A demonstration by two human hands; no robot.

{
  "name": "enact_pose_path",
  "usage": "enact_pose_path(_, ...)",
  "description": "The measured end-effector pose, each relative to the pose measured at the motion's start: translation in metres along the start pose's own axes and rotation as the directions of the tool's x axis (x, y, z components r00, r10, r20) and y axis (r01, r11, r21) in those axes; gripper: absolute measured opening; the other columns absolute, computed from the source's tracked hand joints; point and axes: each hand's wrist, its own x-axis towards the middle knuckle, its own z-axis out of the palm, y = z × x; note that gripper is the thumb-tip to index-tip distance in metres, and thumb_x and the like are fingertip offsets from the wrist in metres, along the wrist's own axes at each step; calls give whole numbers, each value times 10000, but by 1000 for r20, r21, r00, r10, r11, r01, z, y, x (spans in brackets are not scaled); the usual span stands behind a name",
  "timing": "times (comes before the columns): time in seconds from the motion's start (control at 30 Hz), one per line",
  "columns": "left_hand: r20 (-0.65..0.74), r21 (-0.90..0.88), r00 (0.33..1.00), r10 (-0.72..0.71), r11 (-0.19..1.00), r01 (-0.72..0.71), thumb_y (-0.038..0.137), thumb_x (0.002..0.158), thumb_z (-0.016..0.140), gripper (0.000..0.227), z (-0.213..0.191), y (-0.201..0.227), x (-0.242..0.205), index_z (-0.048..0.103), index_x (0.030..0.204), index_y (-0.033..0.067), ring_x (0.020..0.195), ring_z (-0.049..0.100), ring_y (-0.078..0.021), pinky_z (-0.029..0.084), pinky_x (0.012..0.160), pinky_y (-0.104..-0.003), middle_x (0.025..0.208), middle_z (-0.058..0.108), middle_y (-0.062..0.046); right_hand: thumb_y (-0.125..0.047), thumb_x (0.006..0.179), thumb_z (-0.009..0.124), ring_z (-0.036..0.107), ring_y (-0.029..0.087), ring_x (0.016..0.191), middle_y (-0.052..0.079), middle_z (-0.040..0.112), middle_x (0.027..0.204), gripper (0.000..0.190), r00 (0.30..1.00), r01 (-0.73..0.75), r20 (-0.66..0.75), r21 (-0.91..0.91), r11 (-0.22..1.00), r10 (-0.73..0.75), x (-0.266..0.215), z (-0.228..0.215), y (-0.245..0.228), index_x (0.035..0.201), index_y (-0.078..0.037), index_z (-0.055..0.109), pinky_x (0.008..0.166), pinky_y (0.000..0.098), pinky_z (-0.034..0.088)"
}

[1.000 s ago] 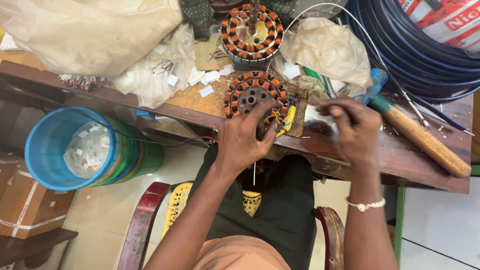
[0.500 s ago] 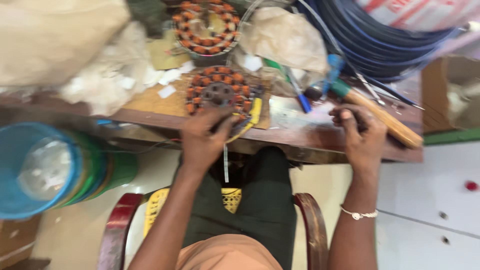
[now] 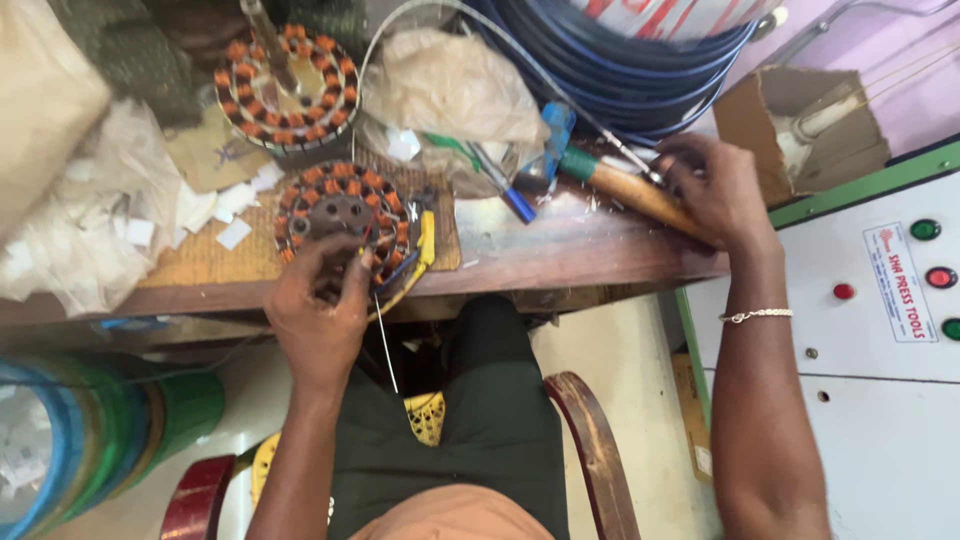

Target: The person works on a motor stator assembly, using pliers to strip and cut wires, then using a soldering iron to join wires to the stator terminals. The person repeatedly cuts and solders multiple wire connections on the stator.

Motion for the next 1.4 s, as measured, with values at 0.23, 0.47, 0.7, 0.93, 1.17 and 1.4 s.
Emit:
enact_pose_path(0.23,5,-8,1000,12,1000,-12,99,872,796,215,-6,-1,7,708,1064,57,770,745,-165,584,664,-289,967,748,-99,-143,934,660,723,242,875,135,764,1141,448,883,-191,445,50,980,149,29,-7,11,1377,-72,651,810,391,582)
enact_pose_path(0.47,7,-51,997,-74,996,74,90,897,722,104,-6,4,3,704,979,29,673,740,-141,544,587,-278,820,754,-80,-132,931,679,771,241,932,176,799,1105,492,771,-315,562,-73,946,300,48,10,60,1420,-93,631,854,404,608)
enact_pose_path(0.7,-12,7,994,107,994,-106,83,877,728,256,-11,19,7,736,1133,70,729,737,-194,562,623,-307,975,754,-105,-233,924,789,720,250,1012,105,772,1120,471,550,-253,705,-371,894,448,68,16,78,1373,-131,689,868,456,593)
enact_pose_path(0.93,1,204,972,236,951,-232,158,839,812,316,-7,22,6,753,1149,138,795,751,-257,587,675,-361,966,743,-74,-152,867,836,712,331,1044,176,759,1121,377,623,-344,747,-7,939,233,-39,14,185,1200,-60,687,887,504,592)
enact_pose_path(1.17,-52,245,975,218,949,-199,174,886,824,270,1,15,5,742,1140,135,840,767,-269,593,709,-355,1017,744,-82,-31,847,895,671,403,1184,237,716,1157,256,768,-166,497,763,625,-403,-217,52,214,1005,-34,693,969,525,567)
enact_pose_path(1.4,-30,240,973,231,946,-217,105,864,780,215,-4,27,6,755,1077,90,866,754,-298,593,729,-377,1026,751,-123,-78,733,889,775,255,1057,121,723,1123,456,515,-589,846,466,660,-138,-275,154,98,1152,-45,711,975,413,612)
